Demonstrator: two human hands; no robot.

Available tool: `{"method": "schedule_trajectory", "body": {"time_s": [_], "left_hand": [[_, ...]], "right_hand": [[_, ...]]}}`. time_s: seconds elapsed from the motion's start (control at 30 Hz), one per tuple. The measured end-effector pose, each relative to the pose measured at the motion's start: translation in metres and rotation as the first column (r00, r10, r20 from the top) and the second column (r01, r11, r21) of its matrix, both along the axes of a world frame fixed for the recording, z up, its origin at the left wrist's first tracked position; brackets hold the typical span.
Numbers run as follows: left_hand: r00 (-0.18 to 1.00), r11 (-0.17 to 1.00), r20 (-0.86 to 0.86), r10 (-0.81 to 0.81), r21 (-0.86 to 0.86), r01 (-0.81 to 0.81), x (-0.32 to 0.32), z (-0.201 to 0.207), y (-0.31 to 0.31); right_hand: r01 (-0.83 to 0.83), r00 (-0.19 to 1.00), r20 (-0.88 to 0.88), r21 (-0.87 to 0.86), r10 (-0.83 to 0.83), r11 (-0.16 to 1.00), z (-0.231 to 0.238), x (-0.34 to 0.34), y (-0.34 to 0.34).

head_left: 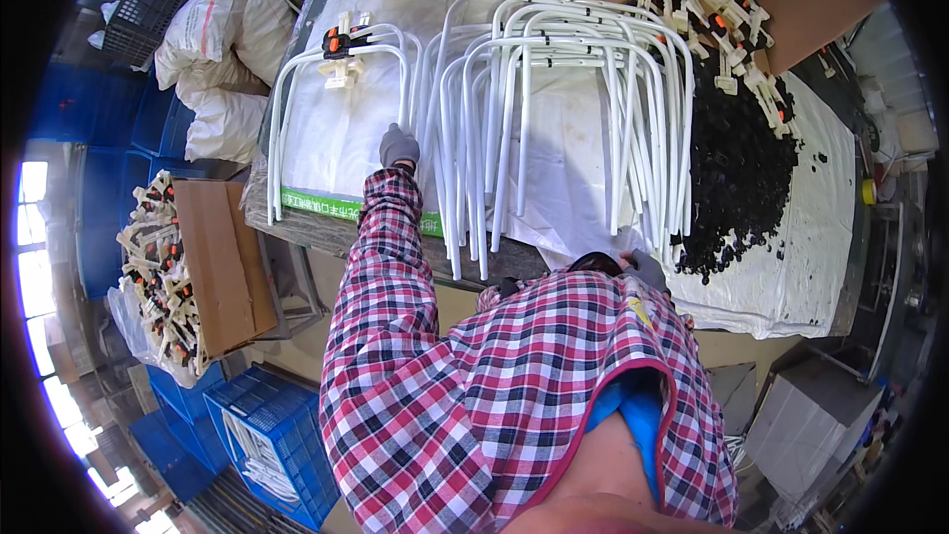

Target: The person repeatedly picks up white metal frame pieces and small black plastic components from a table, attaches the components to the frames, and places the assembled units into a stack. The process is repeated continuously throughout the clip.

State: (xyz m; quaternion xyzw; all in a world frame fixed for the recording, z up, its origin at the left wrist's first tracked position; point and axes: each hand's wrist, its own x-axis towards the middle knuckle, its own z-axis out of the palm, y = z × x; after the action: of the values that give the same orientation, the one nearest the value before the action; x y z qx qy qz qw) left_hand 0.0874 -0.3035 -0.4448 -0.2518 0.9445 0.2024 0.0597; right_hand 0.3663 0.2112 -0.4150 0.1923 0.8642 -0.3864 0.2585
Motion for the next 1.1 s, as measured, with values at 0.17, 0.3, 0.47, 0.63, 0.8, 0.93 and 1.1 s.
{"method": "schedule_trajectory", "body": {"time_s": [0.17,0.3,0.47,0.63,0.8,0.93,1.1], "left_hand": [[0.989,0.998,-0.143,0.045,-0.035,-0.051,0.037,-0.013,-0.026],[0.988,0.998,-0.154,0.026,-0.055,-0.034,0.040,-0.024,-0.032],[0.932,0.998,-0.356,-0.066,-0.013,0.066,0.019,0.012,-0.005],[0.917,0.966,-0.305,-0.256,-0.121,0.230,0.021,-0.013,0.033],[0.798,0.943,-0.527,-0.293,-0.297,0.149,0.009,0.024,0.057],[0.702,0.886,-0.581,-0.411,-0.074,0.458,-0.042,0.074,0.119],[0.915,0.947,-0.256,-0.311,-0.161,0.277,-0.108,0.036,0.126]], "right_hand": [[0.138,0.990,-0.024,-0.068,-0.140,0.988,-0.023,0.023,0.000],[0.131,0.987,-0.084,-0.114,-0.140,0.985,-0.047,0.019,0.024],[0.014,0.996,-0.084,0.008,-0.013,1.000,-0.017,0.007,0.004],[-0.027,0.991,-0.128,0.056,0.034,0.998,0.005,-0.004,-0.002],[0.111,0.974,-0.197,-0.021,-0.113,0.994,0.022,-0.013,-0.002],[0.252,0.882,-0.402,-0.037,-0.246,0.967,0.011,-0.017,0.015],[0.269,0.911,-0.303,-0.077,-0.279,0.960,0.025,-0.027,0.019]]}}
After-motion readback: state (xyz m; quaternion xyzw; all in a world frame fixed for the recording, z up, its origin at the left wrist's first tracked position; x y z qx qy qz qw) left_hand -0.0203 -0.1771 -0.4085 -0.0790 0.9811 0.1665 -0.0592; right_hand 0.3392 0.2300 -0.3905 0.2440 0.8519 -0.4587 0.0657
